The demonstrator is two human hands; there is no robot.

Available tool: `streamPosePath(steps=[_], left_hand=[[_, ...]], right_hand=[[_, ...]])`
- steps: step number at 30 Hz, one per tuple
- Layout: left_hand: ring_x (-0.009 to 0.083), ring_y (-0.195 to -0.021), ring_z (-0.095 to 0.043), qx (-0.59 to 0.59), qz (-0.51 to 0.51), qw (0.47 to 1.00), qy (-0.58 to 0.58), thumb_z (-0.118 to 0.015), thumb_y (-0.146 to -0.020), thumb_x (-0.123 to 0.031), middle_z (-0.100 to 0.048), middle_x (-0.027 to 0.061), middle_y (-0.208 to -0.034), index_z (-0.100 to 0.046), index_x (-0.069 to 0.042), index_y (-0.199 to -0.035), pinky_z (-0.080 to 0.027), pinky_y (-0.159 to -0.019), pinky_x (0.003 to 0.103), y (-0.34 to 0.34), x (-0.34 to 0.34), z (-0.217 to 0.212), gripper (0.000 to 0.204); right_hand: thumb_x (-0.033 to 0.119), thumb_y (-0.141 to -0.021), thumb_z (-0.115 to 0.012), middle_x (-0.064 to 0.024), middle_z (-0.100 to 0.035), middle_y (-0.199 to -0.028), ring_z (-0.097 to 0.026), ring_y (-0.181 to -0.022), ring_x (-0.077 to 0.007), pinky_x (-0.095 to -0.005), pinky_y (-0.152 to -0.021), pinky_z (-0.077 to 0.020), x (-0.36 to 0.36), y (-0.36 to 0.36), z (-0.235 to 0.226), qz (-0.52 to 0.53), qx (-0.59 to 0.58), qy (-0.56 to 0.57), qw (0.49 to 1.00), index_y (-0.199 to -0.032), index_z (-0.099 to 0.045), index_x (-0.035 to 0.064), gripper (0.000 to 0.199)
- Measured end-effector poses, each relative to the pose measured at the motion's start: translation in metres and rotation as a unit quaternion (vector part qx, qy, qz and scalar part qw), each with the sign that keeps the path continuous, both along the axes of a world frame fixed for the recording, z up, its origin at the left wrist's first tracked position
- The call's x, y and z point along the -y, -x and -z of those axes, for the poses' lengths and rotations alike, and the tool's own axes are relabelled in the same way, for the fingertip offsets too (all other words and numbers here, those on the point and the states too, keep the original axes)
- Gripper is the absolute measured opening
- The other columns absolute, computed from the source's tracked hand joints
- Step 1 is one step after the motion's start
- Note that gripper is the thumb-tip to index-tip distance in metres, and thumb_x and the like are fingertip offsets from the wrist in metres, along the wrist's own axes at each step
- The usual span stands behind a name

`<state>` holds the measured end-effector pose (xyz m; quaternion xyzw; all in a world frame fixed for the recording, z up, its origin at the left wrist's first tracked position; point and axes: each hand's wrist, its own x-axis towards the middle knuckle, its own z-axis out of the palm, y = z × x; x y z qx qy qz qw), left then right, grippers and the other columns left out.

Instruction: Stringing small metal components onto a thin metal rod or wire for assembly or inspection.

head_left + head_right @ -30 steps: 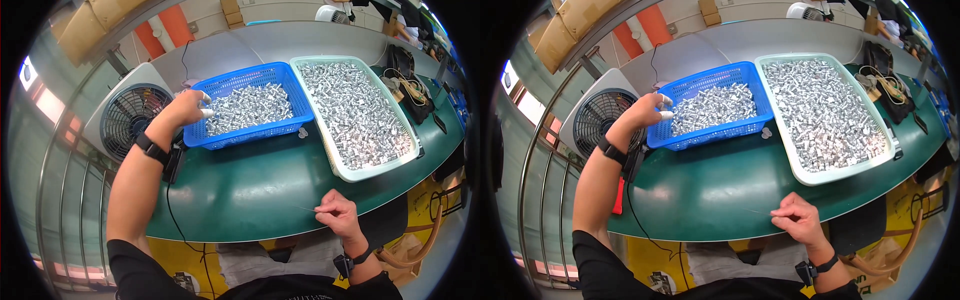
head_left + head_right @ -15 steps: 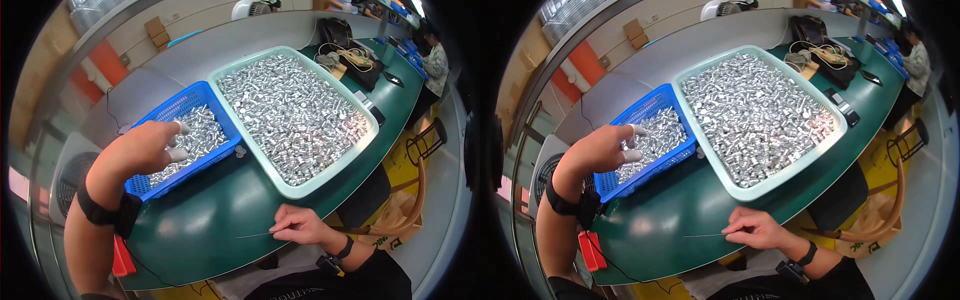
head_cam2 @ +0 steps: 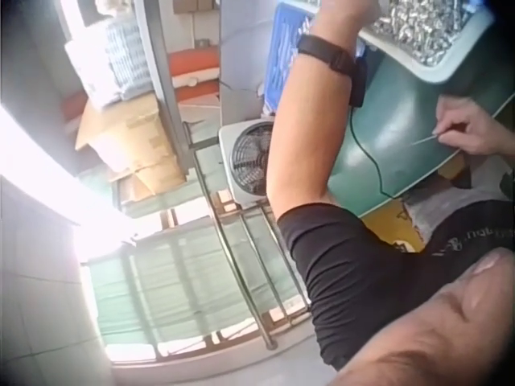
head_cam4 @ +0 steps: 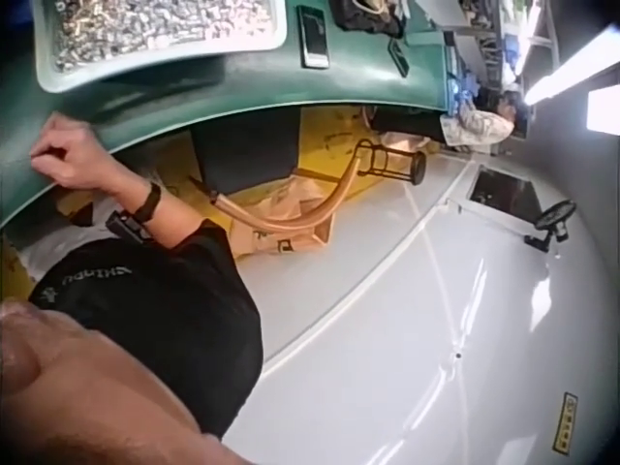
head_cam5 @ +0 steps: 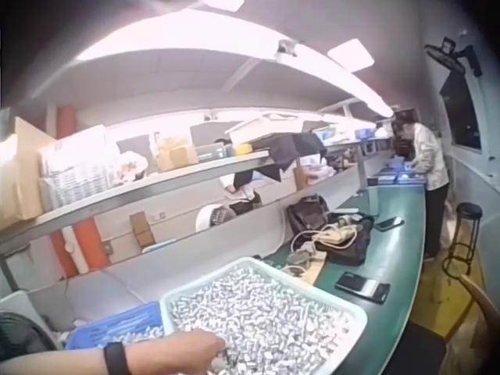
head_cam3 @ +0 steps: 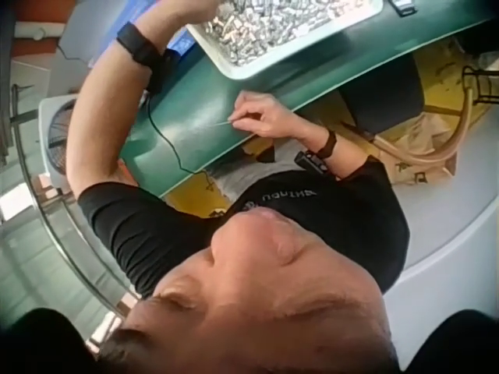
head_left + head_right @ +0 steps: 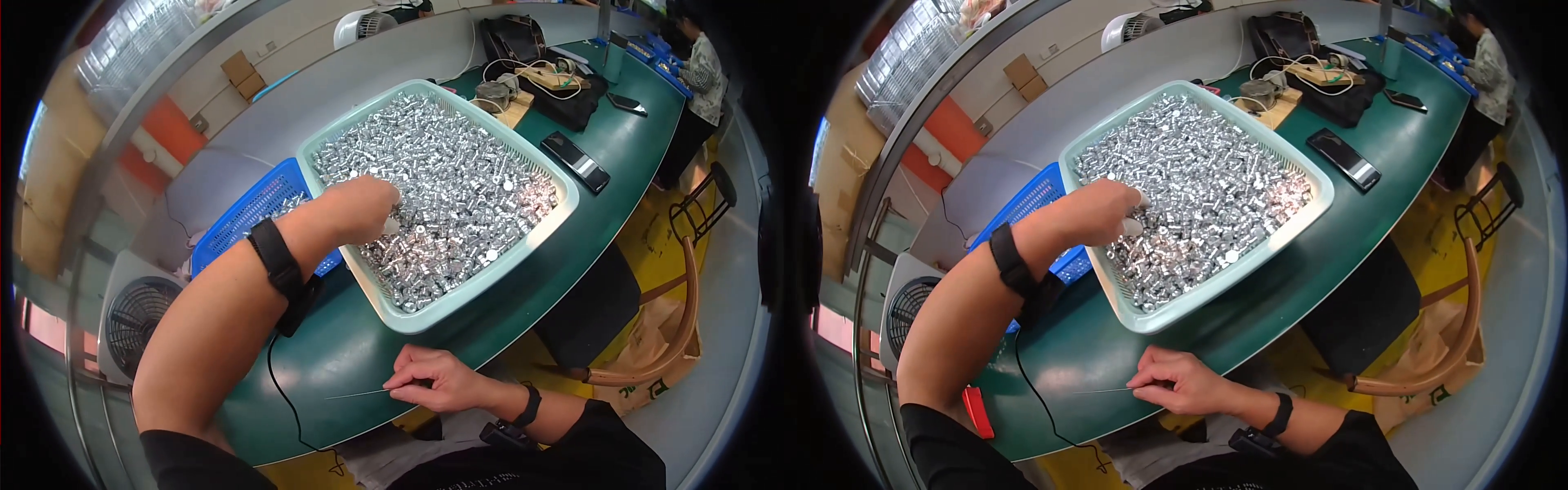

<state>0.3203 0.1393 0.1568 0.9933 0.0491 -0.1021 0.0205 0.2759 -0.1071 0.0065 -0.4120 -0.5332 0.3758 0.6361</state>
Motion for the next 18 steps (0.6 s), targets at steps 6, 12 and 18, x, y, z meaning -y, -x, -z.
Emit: streamPosePath(steps=[6, 12, 18], left_hand=[[0.0379, -0.090, -0.066, 0.035, -0.041, 0.995, 0.082, -0.071, -0.083, -0.020, -0.068, 0.0202, -0.090, -0.068, -0.003, -0.097, -0.052, -0.077, 0.047, 0.008, 0.001, -0.002, 0.022], [0.0378, -0.087, -0.066, 0.142, -0.077, 0.978, 0.135, -0.067, -0.086, -0.012, -0.068, 0.0205, -0.086, -0.068, -0.002, -0.097, -0.053, -0.076, 0.042, 0.060, 0.027, -0.034, 0.015], [0.0247, -0.082, -0.068, 0.258, -0.153, 0.908, 0.294, -0.063, -0.089, -0.001, -0.068, 0.0137, -0.089, -0.064, 0.000, -0.108, -0.053, -0.073, 0.033, 0.161, 0.076, -0.048, 0.018]], right_hand=[[0.001, -0.085, -0.069, -0.0054, -0.057, -0.089, -0.054, -0.069, -0.0102, -0.0243, -0.060, -0.0431, -0.001, -0.001, 0.000, -0.002, 0.006, -0.013, 1.000, -0.097, -0.071, 0.0005, 0.013], [0.000, -0.084, -0.071, -0.0055, -0.058, -0.089, -0.055, -0.072, -0.0103, -0.0225, -0.061, -0.0429, 0.005, 0.001, -0.001, 0.005, 0.023, 0.013, 1.000, -0.099, -0.073, 0.0021, 0.015], [-0.001, -0.084, -0.070, -0.0047, -0.058, -0.091, -0.054, -0.075, -0.0088, -0.0221, -0.063, -0.0426, 0.007, 0.000, -0.007, 0.063, 0.037, 0.014, 0.997, -0.099, -0.073, 0.0028, 0.015]])
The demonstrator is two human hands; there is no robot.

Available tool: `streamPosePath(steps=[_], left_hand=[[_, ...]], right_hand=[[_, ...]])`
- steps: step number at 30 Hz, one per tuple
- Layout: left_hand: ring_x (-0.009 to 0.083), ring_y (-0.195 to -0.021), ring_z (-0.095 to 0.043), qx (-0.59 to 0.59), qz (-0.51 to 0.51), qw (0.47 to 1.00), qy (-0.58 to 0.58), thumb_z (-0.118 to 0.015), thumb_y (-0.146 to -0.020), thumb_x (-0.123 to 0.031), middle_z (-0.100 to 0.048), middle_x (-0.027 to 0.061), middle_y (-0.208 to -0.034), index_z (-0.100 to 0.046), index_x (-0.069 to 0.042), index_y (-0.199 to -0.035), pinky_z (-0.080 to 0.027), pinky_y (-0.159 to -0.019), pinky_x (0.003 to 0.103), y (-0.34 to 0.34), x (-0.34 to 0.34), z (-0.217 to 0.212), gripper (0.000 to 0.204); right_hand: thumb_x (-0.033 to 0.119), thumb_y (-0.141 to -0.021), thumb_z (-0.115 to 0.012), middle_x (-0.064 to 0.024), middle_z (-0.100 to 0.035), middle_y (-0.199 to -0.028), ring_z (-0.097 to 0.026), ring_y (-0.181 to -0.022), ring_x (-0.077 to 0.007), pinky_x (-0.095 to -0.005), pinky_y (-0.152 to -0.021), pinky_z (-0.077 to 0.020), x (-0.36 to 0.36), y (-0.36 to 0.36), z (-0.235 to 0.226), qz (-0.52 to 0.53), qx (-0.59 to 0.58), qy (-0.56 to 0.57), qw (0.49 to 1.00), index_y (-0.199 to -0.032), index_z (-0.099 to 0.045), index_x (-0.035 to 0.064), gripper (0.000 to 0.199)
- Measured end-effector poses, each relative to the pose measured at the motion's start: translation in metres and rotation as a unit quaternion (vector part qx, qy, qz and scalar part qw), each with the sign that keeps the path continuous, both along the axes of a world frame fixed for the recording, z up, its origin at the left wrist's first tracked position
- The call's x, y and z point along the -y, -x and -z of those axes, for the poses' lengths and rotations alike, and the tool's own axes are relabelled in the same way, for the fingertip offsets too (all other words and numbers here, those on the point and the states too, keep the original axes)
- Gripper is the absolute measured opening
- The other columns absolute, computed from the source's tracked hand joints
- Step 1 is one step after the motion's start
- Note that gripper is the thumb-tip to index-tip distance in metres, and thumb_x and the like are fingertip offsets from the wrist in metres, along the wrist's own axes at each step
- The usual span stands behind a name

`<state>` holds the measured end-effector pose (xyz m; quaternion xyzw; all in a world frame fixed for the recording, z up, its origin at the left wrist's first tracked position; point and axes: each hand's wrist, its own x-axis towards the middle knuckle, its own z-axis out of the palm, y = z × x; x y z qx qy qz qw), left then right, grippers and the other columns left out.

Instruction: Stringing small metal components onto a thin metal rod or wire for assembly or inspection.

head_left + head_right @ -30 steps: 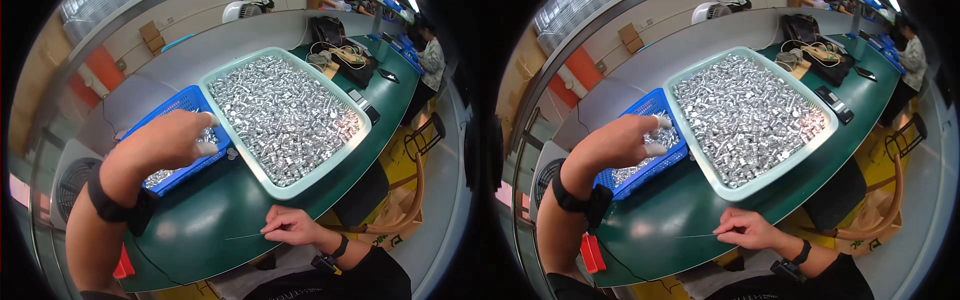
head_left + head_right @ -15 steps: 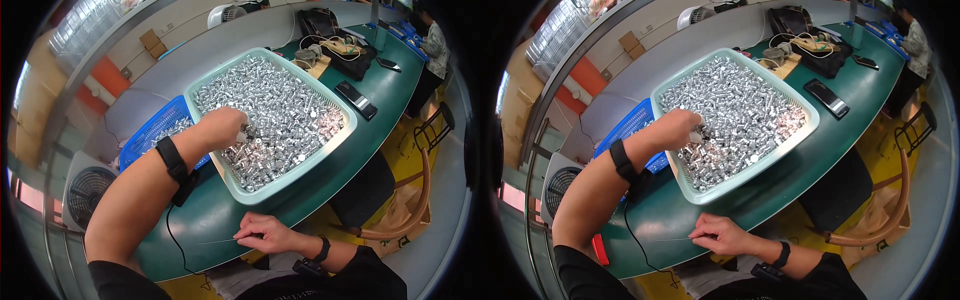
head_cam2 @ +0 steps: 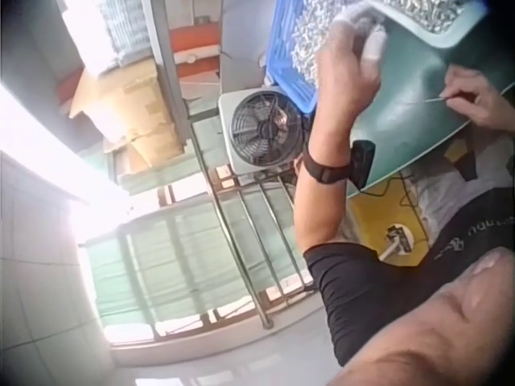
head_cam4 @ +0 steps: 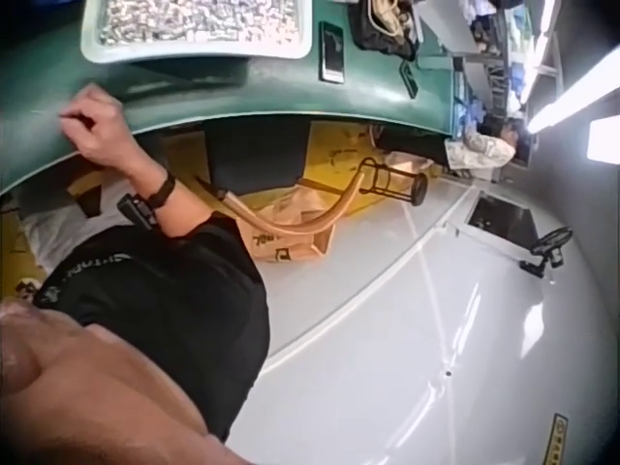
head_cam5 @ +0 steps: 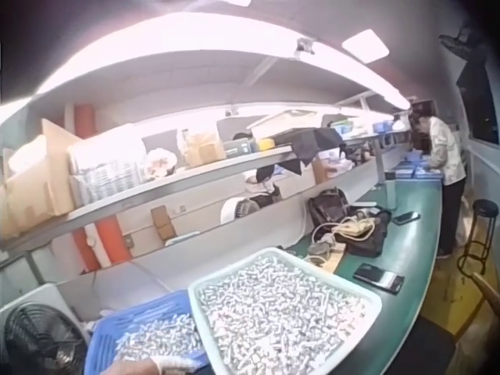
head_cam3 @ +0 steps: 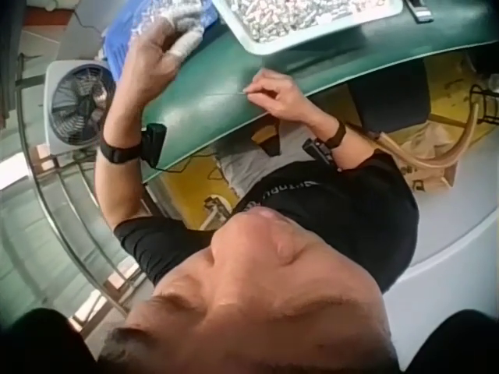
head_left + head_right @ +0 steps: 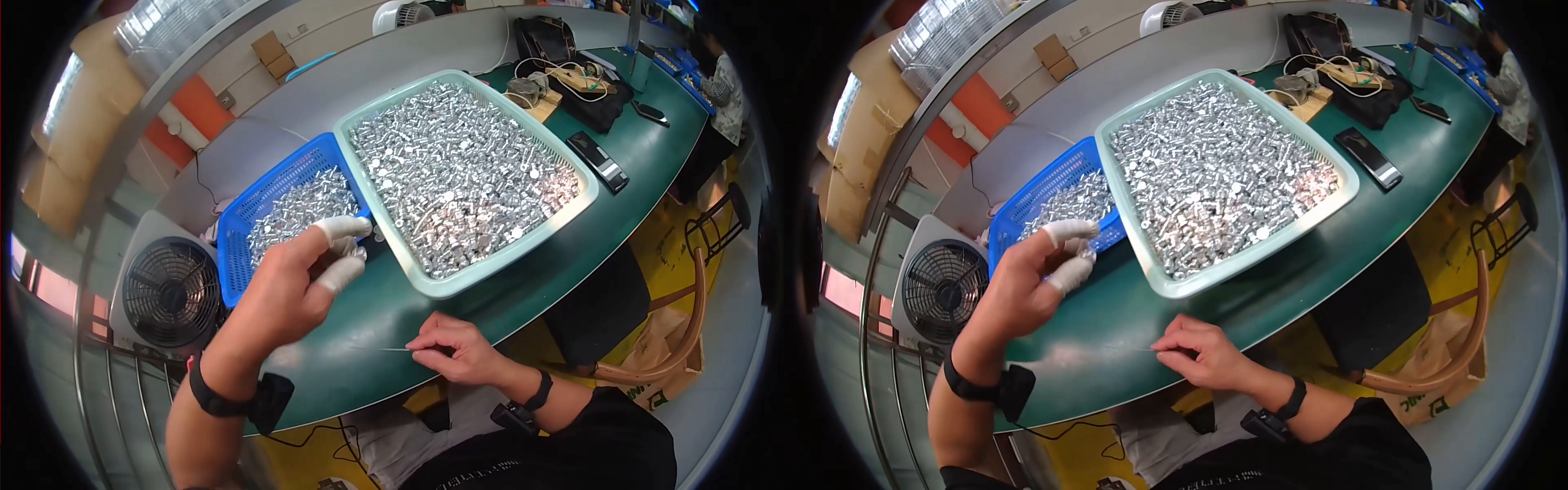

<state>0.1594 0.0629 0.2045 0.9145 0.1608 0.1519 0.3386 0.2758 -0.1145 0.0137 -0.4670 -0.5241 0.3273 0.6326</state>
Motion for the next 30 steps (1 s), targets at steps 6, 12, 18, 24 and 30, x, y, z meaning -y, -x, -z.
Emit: streamPosePath(steps=[6, 12, 18, 24, 30], left_hand=[[0.0179, -0.085, -0.062, 0.103, -0.108, 0.920, 0.361, -0.058, -0.093, 0.003, -0.062, 0.0093, -0.099, -0.058, -0.001, -0.117, -0.054, -0.074, 0.033, 0.145, 0.030, 0.097, 0.024], [0.0187, -0.084, -0.062, 0.285, -0.119, 0.749, 0.586, -0.058, -0.095, -0.001, -0.061, 0.0101, -0.102, -0.058, -0.002, -0.119, -0.054, -0.074, 0.033, 0.160, 0.067, 0.178, 0.024], [0.0196, -0.087, -0.062, 0.327, -0.131, 0.710, 0.610, -0.053, -0.097, -0.001, -0.061, 0.0107, -0.107, -0.058, -0.004, -0.122, -0.054, -0.075, 0.033, 0.171, 0.076, 0.197, 0.025], [0.0204, -0.088, -0.062, 0.382, -0.150, 0.660, 0.630, -0.052, -0.098, -0.001, -0.062, 0.0113, -0.109, -0.057, -0.004, -0.123, -0.055, -0.076, 0.033, 0.169, 0.077, 0.195, 0.025], [0.0199, -0.088, -0.062, 0.419, -0.171, 0.652, 0.609, -0.050, -0.099, -0.003, -0.062, 0.0101, -0.109, -0.057, -0.005, -0.126, -0.054, -0.076, 0.032, 0.158, 0.075, 0.198, 0.027]], right_hand=[[-0.003, -0.084, -0.068, -0.0040, -0.056, -0.090, -0.053, -0.077, -0.0090, -0.0214, -0.065, -0.0419, -0.006, 0.015, -0.004, 0.058, 0.011, 0.004, 0.998, -0.099, -0.073, 0.0034, 0.017], [-0.005, -0.082, -0.070, -0.0021, -0.053, -0.087, -0.052, -0.077, -0.0084, -0.0209, -0.064, -0.0406, -0.012, 0.032, -0.001, 0.133, 0.155, -0.022, 0.979, -0.097, -0.074, 0.0031, 0.018], [-0.005, -0.080, -0.072, -0.0017, -0.056, -0.087, -0.051, -0.073, -0.0064, -0.0195, -0.061, -0.0394, -0.016, 0.047, -0.002, 0.125, 0.198, 0.037, 0.972, -0.096, -0.074, 0.0026, 0.018], [-0.001, -0.080, -0.074, -0.0016, -0.059, -0.082, -0.052, -0.067, -0.0062, -0.0204, -0.058, -0.0405, -0.012, 0.052, -0.003, 0.138, 0.126, 0.081, 0.979, -0.092, -0.073, 0.0008, 0.012], [-0.005, -0.082, -0.071, -0.0016, -0.058, -0.087, -0.051, -0.071, -0.0054, -0.0188, -0.060, -0.0395, -0.004, 0.060, -0.005, 0.078, 0.088, 0.101, 0.988, -0.094, -0.071, -0.0004, 0.013]])
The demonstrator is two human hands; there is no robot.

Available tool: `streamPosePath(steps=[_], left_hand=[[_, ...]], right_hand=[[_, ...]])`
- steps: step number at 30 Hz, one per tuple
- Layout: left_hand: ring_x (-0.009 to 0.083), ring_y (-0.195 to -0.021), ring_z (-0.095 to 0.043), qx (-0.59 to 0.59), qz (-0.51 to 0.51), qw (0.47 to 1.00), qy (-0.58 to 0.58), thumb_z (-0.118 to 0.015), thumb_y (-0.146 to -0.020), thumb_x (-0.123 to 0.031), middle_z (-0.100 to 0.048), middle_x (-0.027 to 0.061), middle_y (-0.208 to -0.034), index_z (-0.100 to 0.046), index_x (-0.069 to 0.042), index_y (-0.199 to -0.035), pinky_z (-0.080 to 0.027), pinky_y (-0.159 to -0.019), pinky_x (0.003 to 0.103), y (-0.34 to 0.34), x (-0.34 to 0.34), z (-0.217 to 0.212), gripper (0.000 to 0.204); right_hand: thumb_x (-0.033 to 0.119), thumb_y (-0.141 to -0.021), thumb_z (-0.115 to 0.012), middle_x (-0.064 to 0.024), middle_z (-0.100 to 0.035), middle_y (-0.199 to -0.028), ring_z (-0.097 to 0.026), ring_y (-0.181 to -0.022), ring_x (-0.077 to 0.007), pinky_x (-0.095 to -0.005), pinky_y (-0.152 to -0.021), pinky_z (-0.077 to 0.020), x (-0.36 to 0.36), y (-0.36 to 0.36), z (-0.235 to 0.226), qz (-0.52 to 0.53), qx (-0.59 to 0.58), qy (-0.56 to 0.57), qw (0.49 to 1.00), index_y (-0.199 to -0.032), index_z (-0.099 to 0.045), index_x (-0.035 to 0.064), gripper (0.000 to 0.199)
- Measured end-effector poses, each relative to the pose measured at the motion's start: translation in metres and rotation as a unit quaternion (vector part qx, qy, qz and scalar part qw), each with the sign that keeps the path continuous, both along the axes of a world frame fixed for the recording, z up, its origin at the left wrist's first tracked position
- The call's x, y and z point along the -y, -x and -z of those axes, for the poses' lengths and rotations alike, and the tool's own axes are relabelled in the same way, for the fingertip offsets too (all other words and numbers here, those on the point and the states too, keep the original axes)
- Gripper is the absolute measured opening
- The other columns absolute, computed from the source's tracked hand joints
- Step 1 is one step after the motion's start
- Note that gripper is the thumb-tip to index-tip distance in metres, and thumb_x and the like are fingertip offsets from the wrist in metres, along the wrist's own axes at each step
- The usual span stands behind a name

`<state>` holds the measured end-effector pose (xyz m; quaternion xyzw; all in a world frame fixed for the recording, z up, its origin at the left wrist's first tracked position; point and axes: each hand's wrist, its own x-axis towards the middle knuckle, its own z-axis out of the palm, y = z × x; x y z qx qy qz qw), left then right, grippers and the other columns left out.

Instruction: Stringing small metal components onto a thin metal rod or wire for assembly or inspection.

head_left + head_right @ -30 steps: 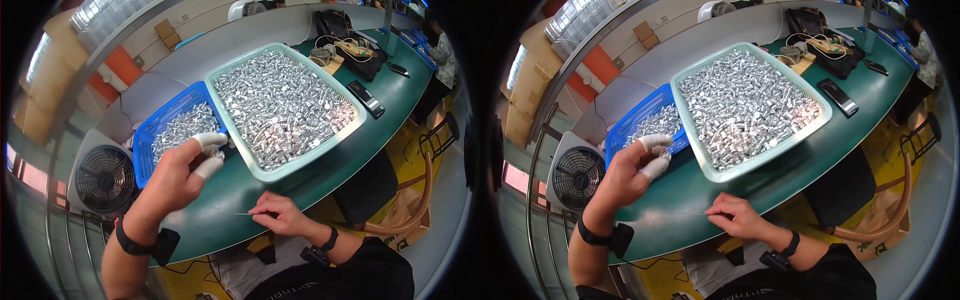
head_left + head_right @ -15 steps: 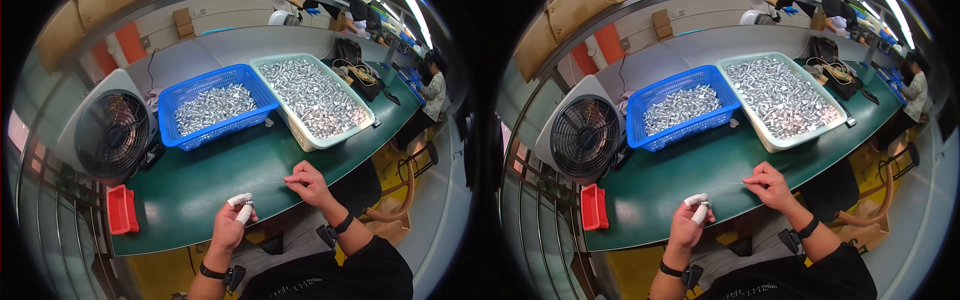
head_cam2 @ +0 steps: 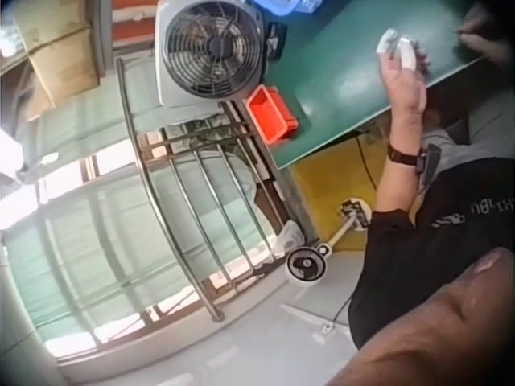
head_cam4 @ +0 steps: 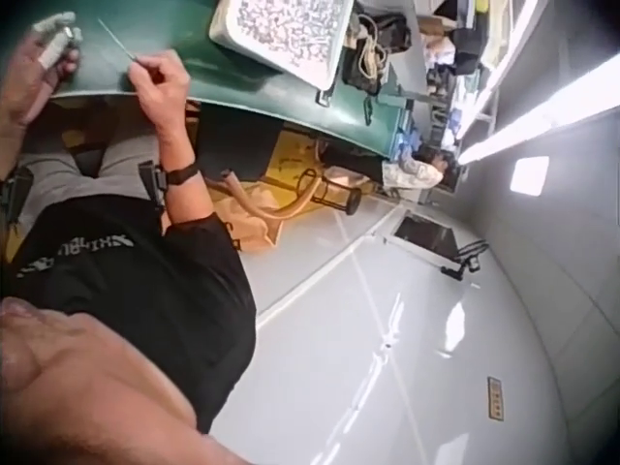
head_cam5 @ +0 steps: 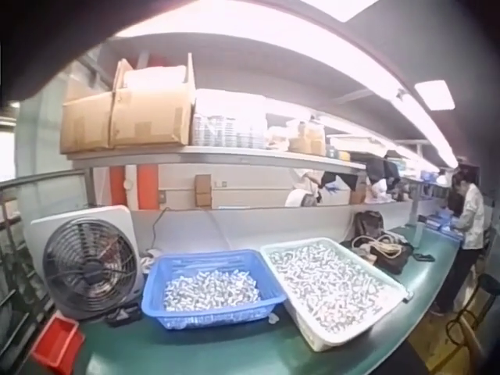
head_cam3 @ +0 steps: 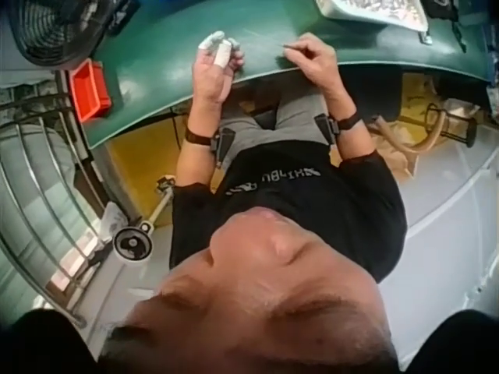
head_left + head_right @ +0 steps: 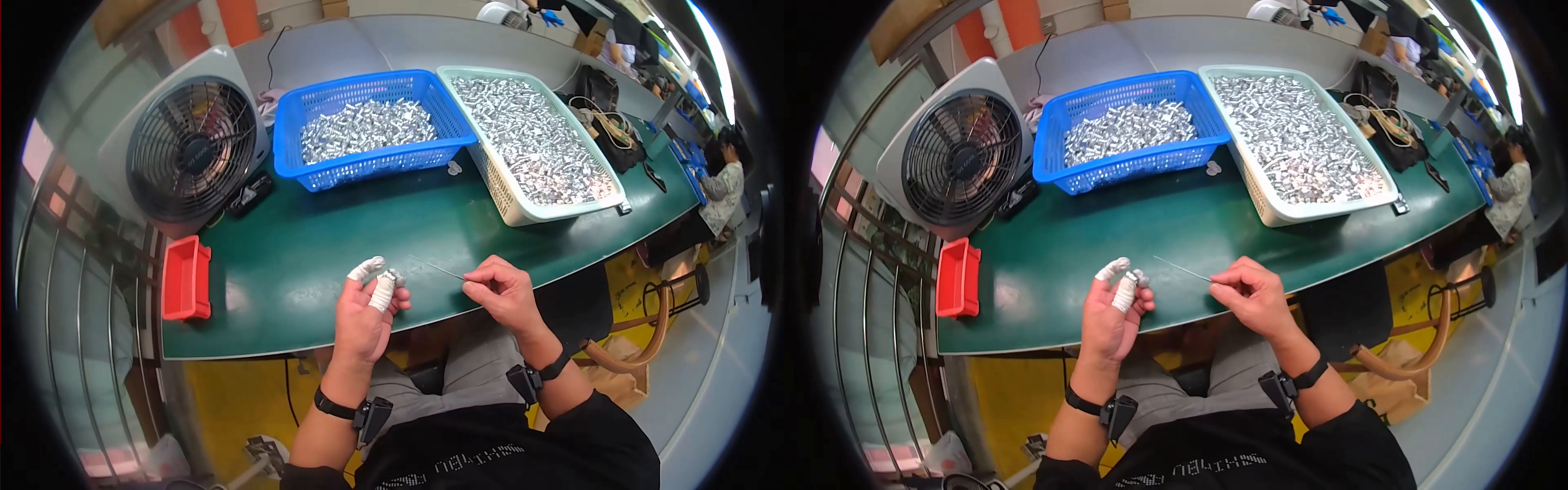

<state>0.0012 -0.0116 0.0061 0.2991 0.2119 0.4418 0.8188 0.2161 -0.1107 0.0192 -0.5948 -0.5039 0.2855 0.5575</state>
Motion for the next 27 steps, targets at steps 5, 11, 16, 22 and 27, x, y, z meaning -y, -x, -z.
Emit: streamPosePath(steps=[5, 11, 16, 22, 27], left_hand=[[0.0192, -0.090, -0.061, -0.039, -0.023, 0.998, -0.051, -0.051, -0.100, -0.005, -0.062, 0.0093, -0.108, -0.058, -0.006, -0.126, -0.053, -0.077, 0.032, -0.007, 0.001, 0.005, 0.027], [0.0189, -0.091, -0.060, -0.048, -0.029, 0.996, -0.066, -0.051, -0.099, -0.005, -0.062, 0.0092, -0.108, -0.059, -0.006, -0.123, -0.052, -0.078, 0.033, -0.009, 0.008, 0.001, 0.025], [0.0185, -0.089, -0.059, -0.059, -0.021, 0.996, -0.064, -0.051, -0.099, -0.005, -0.061, 0.0087, -0.106, -0.059, -0.005, -0.122, -0.051, -0.078, 0.033, -0.010, 0.008, 0.000, 0.024], [0.0183, -0.087, -0.058, -0.055, -0.004, 0.997, -0.063, -0.051, -0.099, -0.004, -0.061, 0.0085, -0.104, -0.059, -0.004, -0.121, -0.051, -0.077, 0.033, -0.007, 0.005, 0.000, 0.023], [0.0181, -0.086, -0.058, -0.053, 0.020, 0.997, -0.052, -0.052, -0.098, -0.003, -0.062, 0.0085, -0.102, -0.060, -0.002, -0.119, -0.050, -0.076, 0.033, -0.003, 0.002, 0.002, 0.022]], right_hand=[[-0.005, -0.084, -0.069, -0.0023, -0.059, -0.087, -0.053, -0.074, -0.0063, -0.0191, -0.062, -0.0402, 0.010, 0.001, -0.003, -0.048, -0.093, 0.006, 0.995, -0.094, -0.071, -0.0007, 0.011], [-0.003, -0.085, -0.069, -0.0026, -0.059, -0.086, -0.053, -0.074, -0.0062, -0.0189, -0.062, -0.0402, 0.014, -0.006, -0.009, -0.081, -0.136, 0.016, 0.987, -0.093, -0.070, -0.0005, 0.009], [-0.001, -0.085, -0.070, -0.0023, -0.059, -0.085, -0.052, -0.071, -0.0055, -0.0189, -0.061, -0.0396, 0.012, -0.003, -0.008, -0.089, -0.128, 0.012, 0.988, -0.094, -0.071, -0.0003, 0.009], [0.001, -0.084, -0.071, 0.0009, -0.059, -0.082, -0.049, -0.066, -0.0027, -0.0184, -0.059, -0.0380, 0.008, -0.001, -0.010, -0.079, -0.114, 0.018, 0.990, -0.091, -0.071, 0.0004, 0.007], [0.001, -0.084, -0.071, 0.0014, -0.058, -0.080, -0.048, -0.066, -0.0027, -0.0186, -0.058, -0.0378, 0.009, -0.006, -0.009, -0.088, -0.124, 0.035, 0.988, -0.091, -0.071, 0.0003, 0.007]])
